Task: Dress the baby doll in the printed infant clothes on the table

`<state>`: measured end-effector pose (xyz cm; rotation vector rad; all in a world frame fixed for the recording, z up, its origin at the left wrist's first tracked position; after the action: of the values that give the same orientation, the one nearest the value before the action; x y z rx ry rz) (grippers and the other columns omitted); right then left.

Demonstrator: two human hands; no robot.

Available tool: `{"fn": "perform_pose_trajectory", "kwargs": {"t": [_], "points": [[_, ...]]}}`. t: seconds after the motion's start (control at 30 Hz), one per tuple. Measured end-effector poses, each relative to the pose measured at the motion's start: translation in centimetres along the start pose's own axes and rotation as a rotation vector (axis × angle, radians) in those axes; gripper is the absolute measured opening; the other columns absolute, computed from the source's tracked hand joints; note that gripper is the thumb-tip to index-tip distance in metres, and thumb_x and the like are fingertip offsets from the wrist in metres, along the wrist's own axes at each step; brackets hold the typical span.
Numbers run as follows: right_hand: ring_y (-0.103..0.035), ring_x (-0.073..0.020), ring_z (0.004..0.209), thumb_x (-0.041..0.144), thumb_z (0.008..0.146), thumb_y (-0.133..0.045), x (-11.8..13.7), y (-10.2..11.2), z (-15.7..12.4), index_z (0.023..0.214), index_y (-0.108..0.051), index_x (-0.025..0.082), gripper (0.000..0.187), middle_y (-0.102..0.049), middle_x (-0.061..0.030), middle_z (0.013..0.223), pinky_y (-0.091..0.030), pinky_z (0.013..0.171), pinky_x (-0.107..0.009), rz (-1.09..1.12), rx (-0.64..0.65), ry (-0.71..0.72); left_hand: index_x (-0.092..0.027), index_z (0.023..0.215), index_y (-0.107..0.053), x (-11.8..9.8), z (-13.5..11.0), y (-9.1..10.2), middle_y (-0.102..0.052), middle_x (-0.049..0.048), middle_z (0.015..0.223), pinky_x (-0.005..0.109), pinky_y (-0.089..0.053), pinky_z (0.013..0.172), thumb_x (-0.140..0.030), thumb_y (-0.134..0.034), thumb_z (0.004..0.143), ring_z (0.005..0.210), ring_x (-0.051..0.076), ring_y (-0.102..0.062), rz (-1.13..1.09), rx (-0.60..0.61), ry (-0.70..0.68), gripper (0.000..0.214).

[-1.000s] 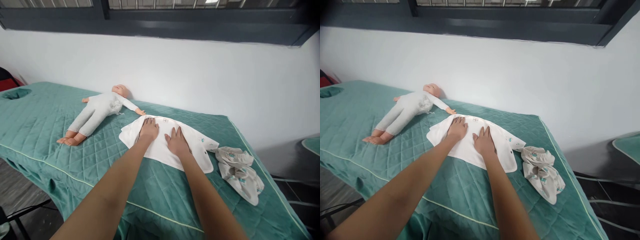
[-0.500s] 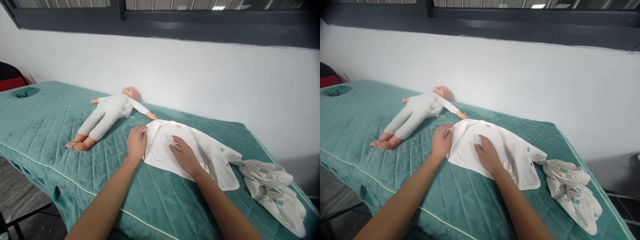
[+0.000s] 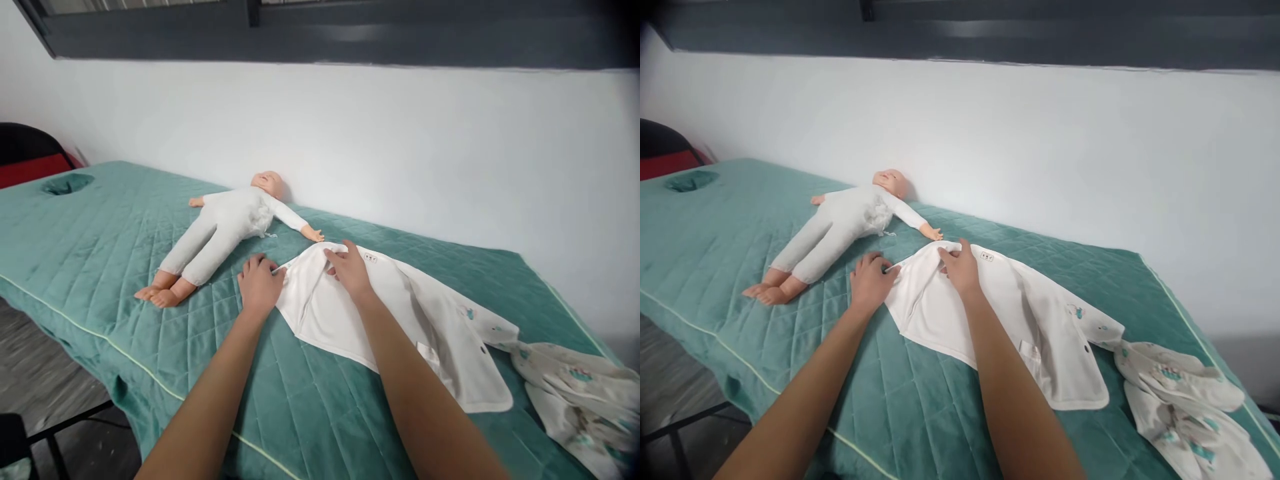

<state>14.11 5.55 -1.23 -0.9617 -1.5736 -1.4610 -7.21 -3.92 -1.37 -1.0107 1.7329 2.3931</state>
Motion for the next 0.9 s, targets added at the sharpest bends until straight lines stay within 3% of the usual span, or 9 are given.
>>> {"fn": "perform_pose_trajectory", "kwargs": {"t": [0.2,0.3,0.5,0.6,0.7,0.8,0.9], "points": [[-0.061,-0.0086,0.056,0.023,0.079,-0.057,0.0,0.0,0.3,0.133,-0.055,0.021,0.054,-0.069,0.0006,0.096,-0.052,0.064,-0.024,0.02,0.034,0.085,-0.024,0.101,-0.063,0.8,2.4,0.5,-0.074,0.008,0.107,0.04,-0.047,0.084,-0.041,-0.048,0.095,0.103,0.029,-0.065,-0.087,-0.023,0.114,0.024],[-0.061,-0.0102,0.055,0.021,0.077,-0.053,-0.2,-0.1,0.4,0.126,-0.06,0.023,0.049,-0.068,0.0023,0.089,-0.051,0.064,-0.025,-0.001,0.041,0.082,-0.026,0.103,-0.063,1.2,4.8,0.7,-0.074,0.0085,0.105,0.036,-0.047,0.078,-0.044,-0.049,0.094,0.099,0.029,-0.067,-0.048,-0.063,0.144,0.025],[-0.066,-0.0155,0.067,0.019,0.075,-0.049,-0.5,0.0,0.5,0.118,-0.062,0.023,0.045,-0.069,0.002,0.085,-0.053,0.072,-0.03,-0.093,0.006,0.095,-0.027,0.113,-0.06,-0.1,8.2,0.0,-0.073,0.0058,0.112,0.033,-0.047,0.082,-0.034,-0.046,0.097,0.105,0.025,-0.066,-0.036,-0.108,0.009,0.022],[-0.069,-0.0201,0.089,0.02,0.077,-0.051,-0.2,0.0,0.3,0.119,-0.062,0.023,0.044,-0.07,-0.0014,0.099,-0.053,0.086,-0.033,-0.147,-0.033,0.127,-0.024,0.115,-0.059,-1.6,7.5,0.6,-0.069,0.0069,0.12,0.033,-0.046,0.092,-0.029,-0.044,0.098,0.113,0.024,-0.061,-0.033,-0.187,-0.129,0.024],[-0.063,-0.0238,0.113,0.019,0.08,-0.051,0.4,0.2,-0.2,0.124,-0.062,0.021,0.045,-0.067,-0.0069,0.119,-0.047,0.102,-0.038,-0.198,-0.075,0.16,-0.021,0.109,-0.062,-2.9,5.3,1.4,-0.068,0.0087,0.12,0.035,-0.042,0.1,-0.031,-0.042,0.099,0.117,0.024,-0.057,-0.013,-0.257,-0.267,0.024],[-0.055,-0.0267,0.128,0.02,0.083,-0.05,1.0,0.1,-0.8,0.133,-0.058,0.019,0.051,-0.06,-0.0101,0.138,-0.041,0.111,-0.041,-0.264,-0.079,0.202,-0.022,0.109,-0.063,-3.1,3.5,0.4,-0.071,0.0066,0.109,0.032,-0.046,0.089,-0.038,-0.041,0.1,0.103,0.022,-0.063,-0.033,-0.062,-0.257,0.029],[-0.059,-0.0263,0.124,0.024,0.082,-0.054,0.6,-0.1,-0.7,0.142,-0.051,0.023,0.06,-0.056,-0.0061,0.145,-0.049,0.105,-0.04,-0.175,-0.01,0.161,-0.025,0.115,-0.063,-3.2,2.3,-0.8,-0.074,0.003,0.102,0.03,-0.046,0.076,-0.046,-0.044,0.098,0.094,0.02,-0.066,-0.04,0.124,-0.253,0.033]]}}
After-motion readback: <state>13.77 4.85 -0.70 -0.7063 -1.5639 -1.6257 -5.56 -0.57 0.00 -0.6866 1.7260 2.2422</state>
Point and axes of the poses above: each hand's wrist, its own z-axis towards the middle knuckle, its own y-axis out of the back of the hand, x = y × z, the point moved 7 cm from there along z, towards the middle knuckle
